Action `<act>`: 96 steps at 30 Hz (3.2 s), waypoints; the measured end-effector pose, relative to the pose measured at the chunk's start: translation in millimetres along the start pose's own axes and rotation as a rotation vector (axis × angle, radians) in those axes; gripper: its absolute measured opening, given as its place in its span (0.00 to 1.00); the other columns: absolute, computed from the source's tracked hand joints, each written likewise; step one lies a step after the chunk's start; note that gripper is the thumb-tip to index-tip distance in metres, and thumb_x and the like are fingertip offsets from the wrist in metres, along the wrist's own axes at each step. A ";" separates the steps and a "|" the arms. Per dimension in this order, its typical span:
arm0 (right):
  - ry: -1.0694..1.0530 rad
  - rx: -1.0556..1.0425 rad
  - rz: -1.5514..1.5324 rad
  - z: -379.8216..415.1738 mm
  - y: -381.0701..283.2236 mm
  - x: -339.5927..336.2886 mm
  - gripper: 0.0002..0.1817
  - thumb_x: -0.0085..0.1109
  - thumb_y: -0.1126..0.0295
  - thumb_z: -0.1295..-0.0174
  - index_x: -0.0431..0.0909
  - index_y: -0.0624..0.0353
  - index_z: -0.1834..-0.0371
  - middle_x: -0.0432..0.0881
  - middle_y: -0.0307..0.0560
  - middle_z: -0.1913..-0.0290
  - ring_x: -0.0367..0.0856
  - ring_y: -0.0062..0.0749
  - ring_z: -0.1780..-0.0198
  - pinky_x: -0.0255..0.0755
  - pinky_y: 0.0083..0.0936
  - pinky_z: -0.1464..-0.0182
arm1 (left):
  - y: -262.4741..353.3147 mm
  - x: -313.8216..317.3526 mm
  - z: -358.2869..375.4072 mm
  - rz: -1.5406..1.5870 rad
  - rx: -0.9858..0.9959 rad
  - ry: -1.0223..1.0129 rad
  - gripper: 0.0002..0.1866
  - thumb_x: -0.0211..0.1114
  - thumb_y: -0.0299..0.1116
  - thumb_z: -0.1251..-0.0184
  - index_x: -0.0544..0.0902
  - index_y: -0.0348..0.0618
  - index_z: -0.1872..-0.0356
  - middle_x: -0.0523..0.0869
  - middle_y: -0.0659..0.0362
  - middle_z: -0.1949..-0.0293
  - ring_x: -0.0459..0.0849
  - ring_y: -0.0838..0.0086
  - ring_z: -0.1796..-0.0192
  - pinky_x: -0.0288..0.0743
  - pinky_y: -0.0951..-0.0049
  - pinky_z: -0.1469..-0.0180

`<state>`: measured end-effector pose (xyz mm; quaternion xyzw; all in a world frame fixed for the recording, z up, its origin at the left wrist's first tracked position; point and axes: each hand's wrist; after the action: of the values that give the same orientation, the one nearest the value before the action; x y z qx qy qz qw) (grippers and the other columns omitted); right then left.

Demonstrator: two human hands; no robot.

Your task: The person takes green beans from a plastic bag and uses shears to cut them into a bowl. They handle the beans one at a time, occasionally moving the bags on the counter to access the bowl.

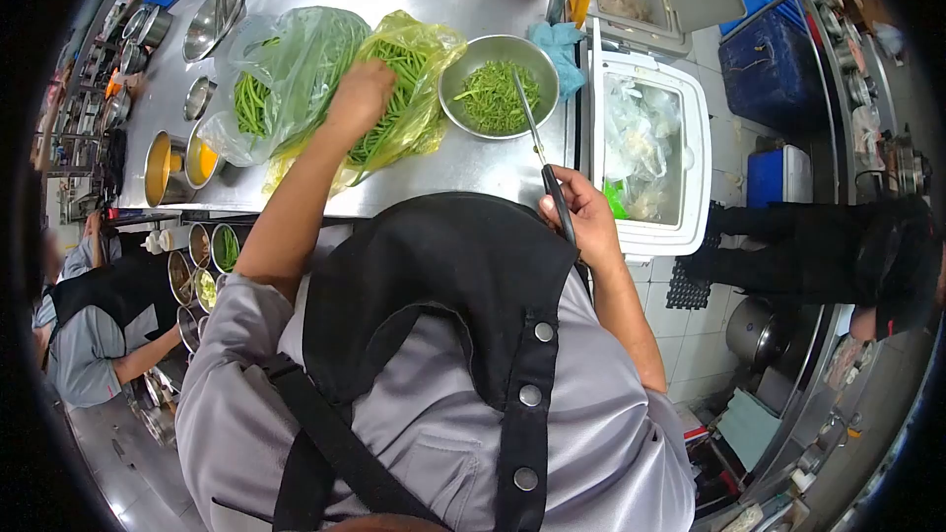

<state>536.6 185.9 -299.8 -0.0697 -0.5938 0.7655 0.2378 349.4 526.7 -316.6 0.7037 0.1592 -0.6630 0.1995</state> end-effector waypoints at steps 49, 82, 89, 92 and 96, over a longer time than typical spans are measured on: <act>-0.177 -0.070 0.087 -13.8 -4.8 5.4 0.30 0.70 0.66 0.42 0.70 0.63 0.37 0.66 0.26 0.71 0.64 0.08 0.70 0.59 0.09 0.66 | 107.4 -31.8 18.6 1.640 -0.500 -0.024 0.11 0.62 0.29 0.32 0.77 0.37 0.52 0.81 0.62 0.74 0.69 0.86 0.82 0.63 0.83 0.79; -0.186 -0.103 0.158 -12.3 -6.8 4.9 0.32 0.71 0.65 0.45 0.71 0.62 0.38 0.65 0.27 0.71 0.63 0.10 0.70 0.58 0.11 0.67 | 97.5 -23.8 9.1 1.435 -0.501 0.001 0.12 0.64 0.31 0.36 0.79 0.40 0.53 0.81 0.64 0.76 0.66 0.87 0.82 0.59 0.85 0.80; -0.221 -0.081 0.236 -13.0 -12.0 6.1 0.31 0.71 0.66 0.45 0.71 0.61 0.38 0.66 0.27 0.72 0.63 0.11 0.71 0.57 0.11 0.68 | 101.3 -22.2 6.0 1.382 -0.435 -0.017 0.11 0.65 0.31 0.36 0.79 0.40 0.55 0.81 0.64 0.75 0.68 0.87 0.80 0.61 0.84 0.78; -0.220 -0.079 0.234 -12.4 -13.7 6.9 0.31 0.71 0.66 0.45 0.72 0.60 0.38 0.66 0.27 0.73 0.63 0.11 0.72 0.58 0.11 0.69 | 102.7 -23.3 5.4 1.377 -0.420 -0.015 0.10 0.65 0.30 0.36 0.79 0.40 0.56 0.81 0.64 0.75 0.69 0.87 0.79 0.62 0.84 0.77; -0.222 -0.075 0.257 -12.5 -16.3 7.5 0.31 0.72 0.67 0.45 0.72 0.60 0.38 0.67 0.28 0.73 0.64 0.11 0.72 0.58 0.12 0.69 | 101.7 -24.4 4.5 1.336 -0.402 -0.077 0.09 0.64 0.31 0.37 0.79 0.41 0.58 0.82 0.64 0.74 0.70 0.86 0.79 0.63 0.83 0.76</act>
<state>539.5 203.1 -286.7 -0.0688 -0.6309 0.7698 0.0681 393.5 437.0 -285.4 0.5763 -0.1952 -0.3806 0.6963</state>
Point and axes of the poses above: each hand's wrist, its own z-axis away from the middle knuckle, its own x-axis out of the palm, y = z × x
